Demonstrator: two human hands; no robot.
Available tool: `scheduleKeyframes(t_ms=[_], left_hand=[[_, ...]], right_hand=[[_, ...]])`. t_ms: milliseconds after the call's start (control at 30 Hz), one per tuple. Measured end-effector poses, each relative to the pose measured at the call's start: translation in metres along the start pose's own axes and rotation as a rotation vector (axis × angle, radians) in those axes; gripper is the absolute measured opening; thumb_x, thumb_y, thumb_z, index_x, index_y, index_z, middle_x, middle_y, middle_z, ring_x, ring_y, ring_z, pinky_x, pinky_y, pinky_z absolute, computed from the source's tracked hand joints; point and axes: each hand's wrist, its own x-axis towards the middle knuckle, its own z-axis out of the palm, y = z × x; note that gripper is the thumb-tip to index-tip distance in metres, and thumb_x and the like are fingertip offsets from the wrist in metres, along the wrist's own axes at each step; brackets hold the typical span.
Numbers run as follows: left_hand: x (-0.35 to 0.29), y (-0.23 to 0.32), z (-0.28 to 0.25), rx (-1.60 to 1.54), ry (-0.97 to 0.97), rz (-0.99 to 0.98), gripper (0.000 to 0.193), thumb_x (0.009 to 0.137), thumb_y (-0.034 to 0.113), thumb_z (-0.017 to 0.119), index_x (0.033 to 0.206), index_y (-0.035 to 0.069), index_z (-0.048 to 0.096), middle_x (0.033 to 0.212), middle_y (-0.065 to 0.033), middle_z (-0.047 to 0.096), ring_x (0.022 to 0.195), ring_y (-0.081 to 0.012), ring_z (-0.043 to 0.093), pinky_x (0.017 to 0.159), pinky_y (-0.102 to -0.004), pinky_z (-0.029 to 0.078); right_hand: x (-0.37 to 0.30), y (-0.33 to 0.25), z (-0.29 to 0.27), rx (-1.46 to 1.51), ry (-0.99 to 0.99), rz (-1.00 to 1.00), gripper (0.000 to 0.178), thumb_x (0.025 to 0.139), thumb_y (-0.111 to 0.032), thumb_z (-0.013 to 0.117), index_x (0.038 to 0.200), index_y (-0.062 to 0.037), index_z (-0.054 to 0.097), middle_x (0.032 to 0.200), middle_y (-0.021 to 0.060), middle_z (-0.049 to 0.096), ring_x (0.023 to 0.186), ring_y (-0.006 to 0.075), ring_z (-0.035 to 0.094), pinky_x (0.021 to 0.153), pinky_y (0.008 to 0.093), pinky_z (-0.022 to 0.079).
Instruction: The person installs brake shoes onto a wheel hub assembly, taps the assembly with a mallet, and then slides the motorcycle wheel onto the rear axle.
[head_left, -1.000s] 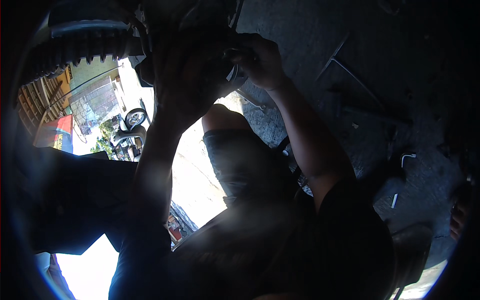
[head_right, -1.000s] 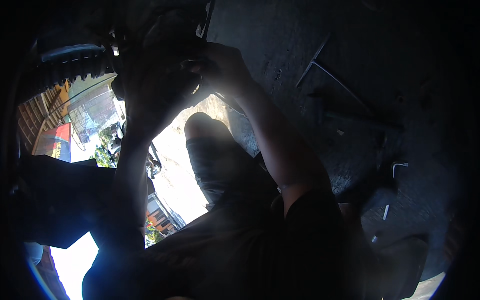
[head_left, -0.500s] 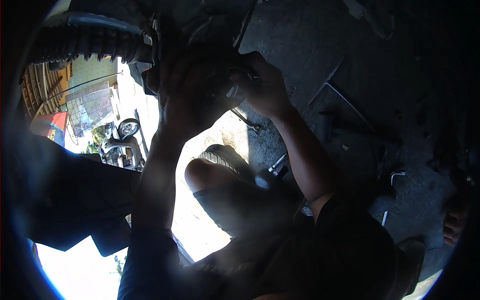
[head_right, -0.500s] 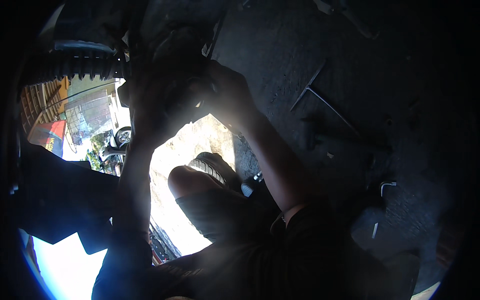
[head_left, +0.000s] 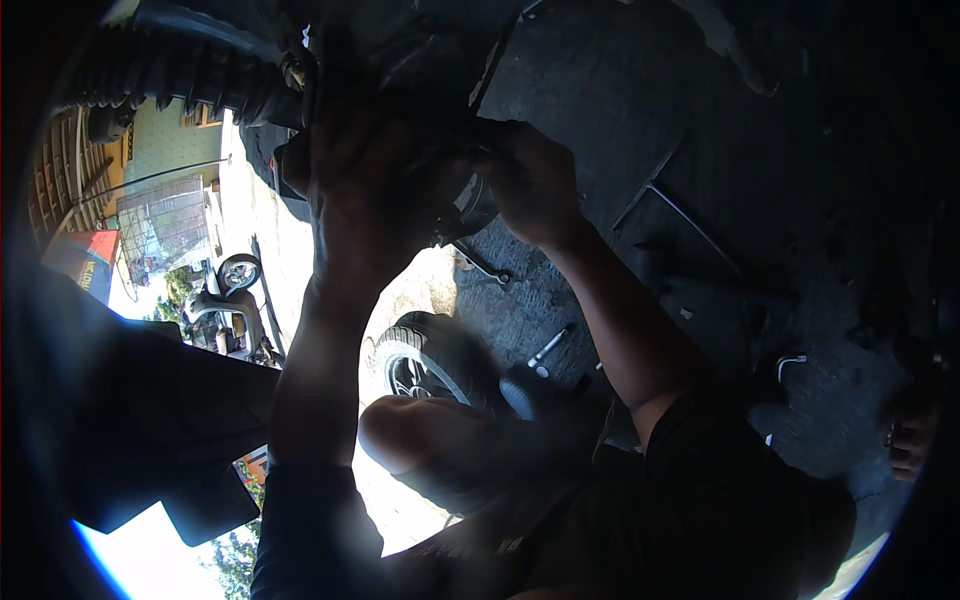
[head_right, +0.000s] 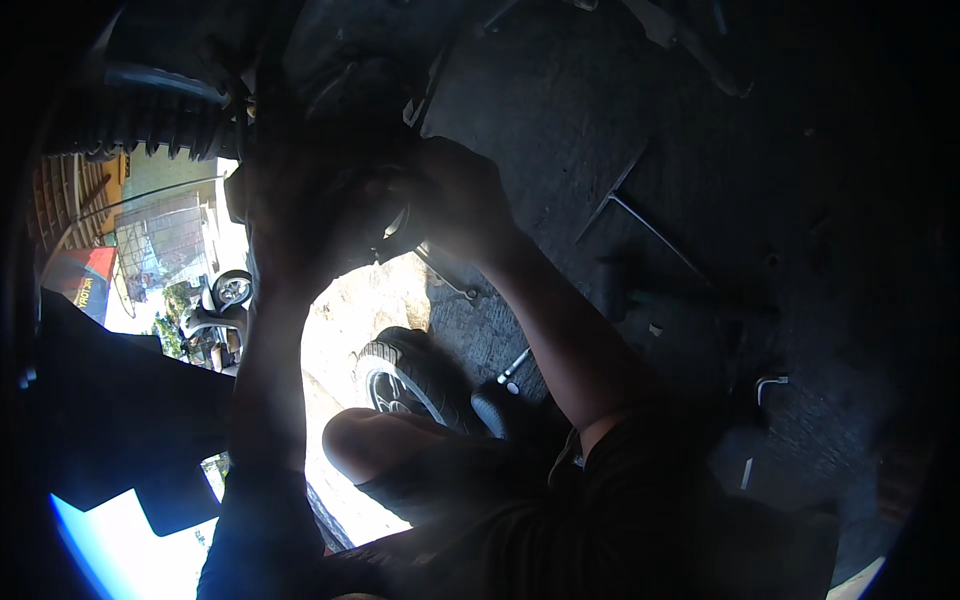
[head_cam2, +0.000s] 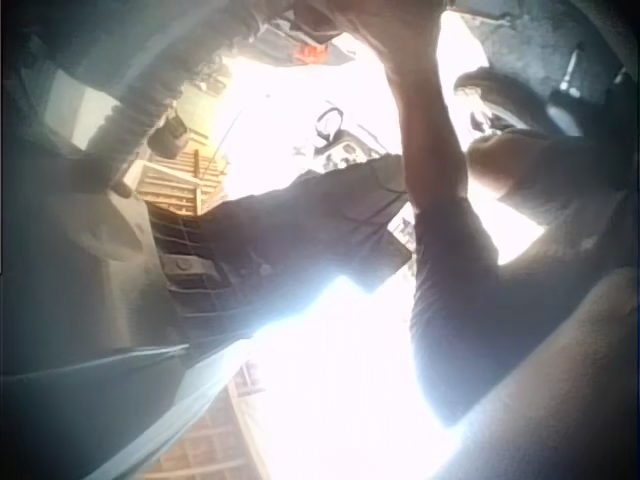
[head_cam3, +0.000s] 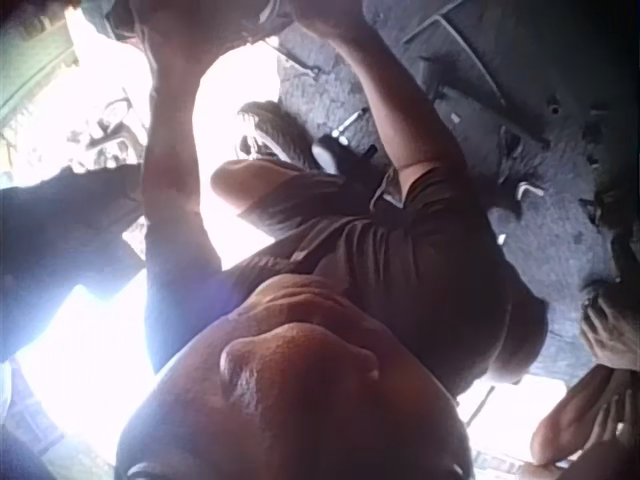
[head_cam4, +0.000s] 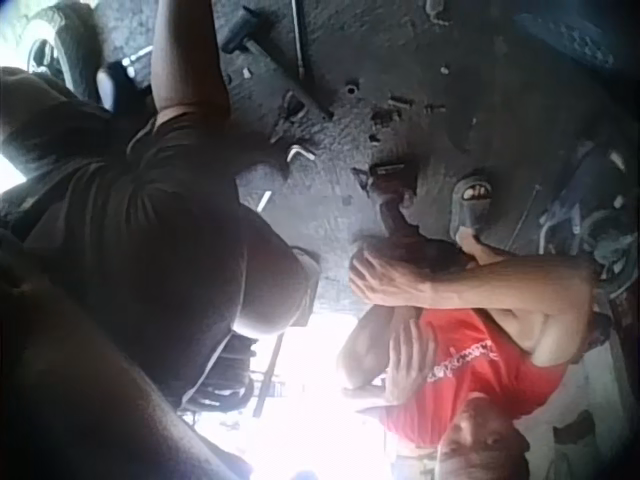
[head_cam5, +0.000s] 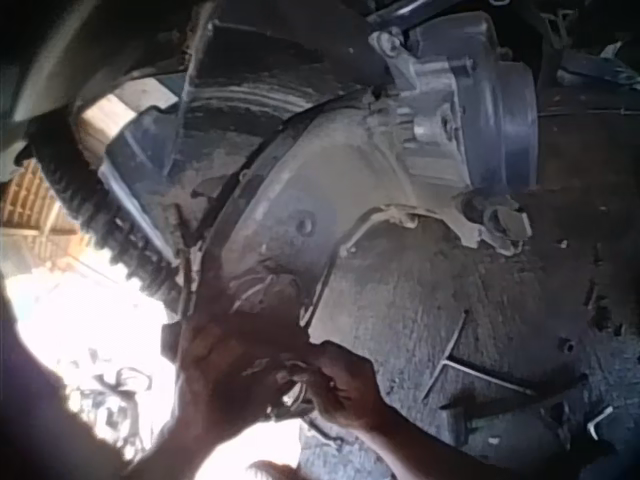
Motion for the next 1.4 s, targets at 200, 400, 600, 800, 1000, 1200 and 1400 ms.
scheduleKeyframes(t_ms=[200,400,600,800,1000,1200,1400], left_hand=[[0.004,0.004,-0.001,0.066,-0.032,0.035,0.015,0.071,0.016,0.078,0.085,0.019,0.073,0.096,0.0030,0.067,0.101,-0.0226,0.057,0.089,-0.0382,0.045],[0.006,0.002,0.000,0.190,0.028,0.132,0.017,0.069,0.013,0.076,0.085,0.019,0.073,0.096,0.0026,0.067,0.100,-0.0230,0.057,0.089,-0.0385,0.045],[0.007,0.001,-0.003,0.158,-0.009,0.176,0.018,0.069,0.011,0.074,0.085,0.019,0.072,0.094,0.0020,0.067,0.099,-0.0222,0.058,0.092,-0.0393,0.043],[0.011,-0.003,-0.002,0.066,-0.036,0.201,0.014,0.071,0.014,0.072,0.085,0.018,0.071,0.094,0.0022,0.067,0.094,-0.0206,0.060,0.093,-0.0405,0.042],[0.007,-0.004,-0.001,0.104,0.013,0.253,0.013,0.071,0.015,0.072,0.084,0.017,0.070,0.094,0.0017,0.067,0.093,-0.0201,0.061,0.092,-0.0410,0.042],[0.005,-0.007,-0.001,0.077,-0.035,0.131,0.017,0.073,0.022,0.072,0.089,0.016,0.071,0.097,-0.0006,0.067,0.096,-0.0242,0.061,0.093,-0.0427,0.042],[0.007,0.001,-0.006,0.123,0.016,0.164,0.021,0.077,0.025,0.070,0.095,0.014,0.072,0.107,-0.0053,0.065,0.099,-0.0290,0.060,0.092,-0.0445,0.043]], right_hand=[[-0.004,0.005,0.001,-0.042,0.025,-0.073,0.016,0.088,-0.001,0.060,0.103,0.0022,0.067,0.081,0.0074,0.065,0.067,0.0115,0.061,0.060,0.0244,0.049],[-0.010,0.012,0.010,0.063,0.051,0.004,0.019,0.086,0.005,0.056,0.101,0.0027,0.066,0.086,0.0079,0.066,0.071,0.0128,0.062,0.063,0.0258,0.050],[-0.009,0.015,0.017,0.004,0.132,0.012,0.020,0.079,-0.001,0.067,0.095,-0.0121,0.072,0.077,0.0040,0.065,0.064,0.0162,0.062,0.055,0.0273,0.052],[-0.008,0.011,0.018,-0.100,0.211,-0.055,0.020,0.081,-0.002,0.066,0.095,-0.0135,0.072,0.078,0.0017,0.066,0.066,0.0166,0.063,0.057,0.0272,0.053],[-0.006,0.012,0.015,-0.175,0.214,-0.224,0.020,0.081,0.002,0.064,0.098,-0.0058,0.069,0.081,0.0055,0.066,0.068,0.0159,0.064,0.059,0.0262,0.052],[-0.006,0.003,0.011,-0.331,0.155,-0.128,0.020,0.077,-0.008,0.071,0.097,-0.0084,0.069,0.085,0.0049,0.068,0.067,0.0183,0.064,0.059,0.0273,0.054],[-0.013,0.001,-0.001,-0.559,0.080,-0.084,0.015,0.073,-0.005,0.072,0.087,-0.0078,0.070,0.077,0.0064,0.066,0.059,0.0174,0.060,0.052,0.0285,0.049]])
